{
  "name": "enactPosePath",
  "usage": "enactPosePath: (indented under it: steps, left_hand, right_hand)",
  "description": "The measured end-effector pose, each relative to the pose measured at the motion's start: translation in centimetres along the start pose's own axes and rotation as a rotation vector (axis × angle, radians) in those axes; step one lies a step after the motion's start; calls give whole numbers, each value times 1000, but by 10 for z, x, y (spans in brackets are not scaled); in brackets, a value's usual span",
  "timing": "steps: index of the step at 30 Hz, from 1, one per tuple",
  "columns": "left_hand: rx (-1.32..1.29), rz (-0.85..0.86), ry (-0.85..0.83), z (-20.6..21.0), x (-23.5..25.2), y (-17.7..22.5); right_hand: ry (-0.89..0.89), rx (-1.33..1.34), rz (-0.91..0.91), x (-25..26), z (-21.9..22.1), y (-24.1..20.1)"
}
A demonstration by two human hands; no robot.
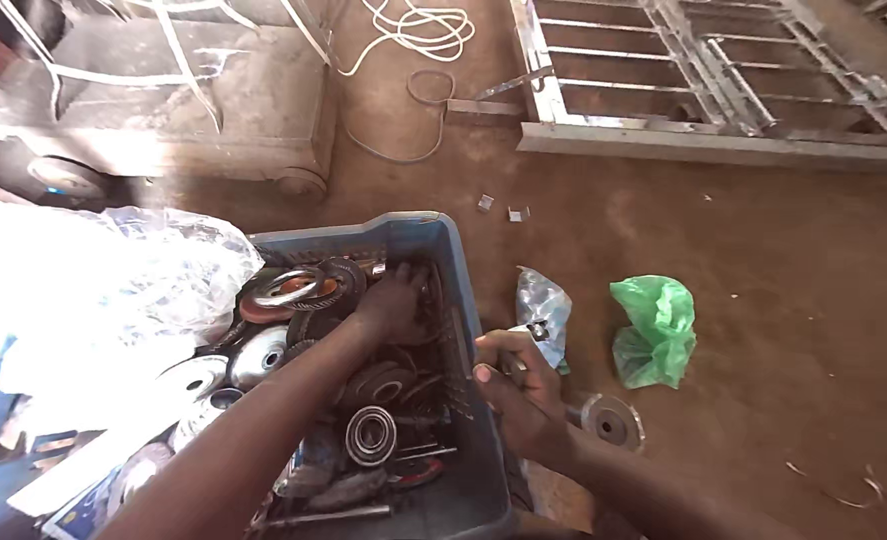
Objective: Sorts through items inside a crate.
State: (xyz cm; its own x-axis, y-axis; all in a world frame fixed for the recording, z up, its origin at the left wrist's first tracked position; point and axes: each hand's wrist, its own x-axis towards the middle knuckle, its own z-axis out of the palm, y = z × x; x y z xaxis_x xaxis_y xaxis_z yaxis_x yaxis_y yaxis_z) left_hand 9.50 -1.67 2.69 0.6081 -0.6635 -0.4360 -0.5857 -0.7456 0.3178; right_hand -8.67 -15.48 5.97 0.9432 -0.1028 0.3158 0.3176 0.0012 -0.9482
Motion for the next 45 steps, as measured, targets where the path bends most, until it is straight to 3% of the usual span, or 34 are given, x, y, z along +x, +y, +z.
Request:
enactPosePath:
  steps: [4,9,11,14,17,21,25,29,33,35,38,41,43,45]
  left_hand:
    - [-4,-128,-66,7,-52,6]
    - [7,-109,-291,-6,-94,14]
    - [-127,-126,-208,-16,-91,8]
    - [-160,-122,160,-12,-64,0]
    - [-88,-49,241,5,-16,-7]
    - [-126,-88,165,23,8,1]
    - [-162,-127,78,24,-9,13]
    - [-321,-47,-73,29,-64,17]
    - [-114,27,-355,13,-112,38]
    - [-64,144,-456,-5,-121,38]
    - [-313,309,-514,-37,-110,21]
    - [-618,144,-246,-41,-79,3]
    - [-542,-44,-49,-17,-50,3]
    - [-370,-184,-92,14,-32,18]
  right_hand:
    - [-1,1,-3,-1,1,0]
    - [-8,-2,-26,-2,2,1]
    - [-6,-7,-43,-1,2,3]
    - [5,-23,-49,-1,3,4]
    - [0,-26,-49,-1,3,2]
    - [1,-20,-32,-1,2,2]
    - [-10,-21,-34,-2,1,1]
    - [-13,-26,-38,-1,0,2]
    - [-21,-22,-44,-1,0,2]
    - [-19,-24,-52,0,1,3]
    - [-13,-20,-50,-1,1,3]
    - [-8,-35,-50,-1,2,2]
    - [-11,-37,-58,0,2,2]
    - [-22,-31,-57,0,1,2]
